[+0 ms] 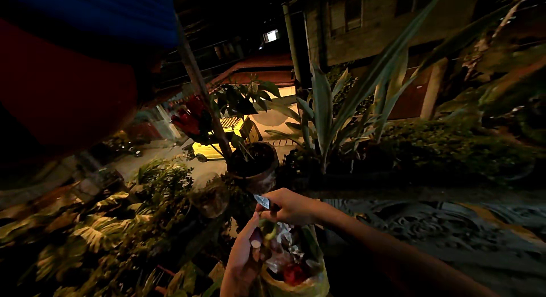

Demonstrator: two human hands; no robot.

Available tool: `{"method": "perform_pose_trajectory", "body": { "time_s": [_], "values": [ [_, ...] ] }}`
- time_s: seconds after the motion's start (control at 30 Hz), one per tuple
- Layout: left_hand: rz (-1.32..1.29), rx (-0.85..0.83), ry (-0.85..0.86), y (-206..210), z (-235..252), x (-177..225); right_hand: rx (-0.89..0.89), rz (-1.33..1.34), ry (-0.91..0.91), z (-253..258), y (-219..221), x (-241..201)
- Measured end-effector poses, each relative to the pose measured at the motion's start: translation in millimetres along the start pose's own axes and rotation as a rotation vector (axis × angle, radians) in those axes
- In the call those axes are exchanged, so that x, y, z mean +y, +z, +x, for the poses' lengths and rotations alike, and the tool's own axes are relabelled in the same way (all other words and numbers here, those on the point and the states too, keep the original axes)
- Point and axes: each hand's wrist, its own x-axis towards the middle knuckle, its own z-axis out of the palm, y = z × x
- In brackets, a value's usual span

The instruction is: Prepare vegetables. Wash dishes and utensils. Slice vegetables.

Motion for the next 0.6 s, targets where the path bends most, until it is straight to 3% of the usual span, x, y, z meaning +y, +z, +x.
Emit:
{"method": "perform_pose_trajectory", "body": {
  "time_s": [0.23,0.47,0.6],
  "values": [
    [0.085,-0.002,0.07,3.7,0.6,0.1,-0.013,0.036,0.081,-12.5,-18.2,-3.9],
    [0.362,0.147,0.023,18.8,-1.6,7.4,-0.158,-0.221,0.087,-12.5,-19.9,-11.5],
    [0.35,0.152,-0.027,19.2,0.1,6.6,-0.151,-0.3,0.097,-9.9,-14.7,-11.8]
  ]
}}
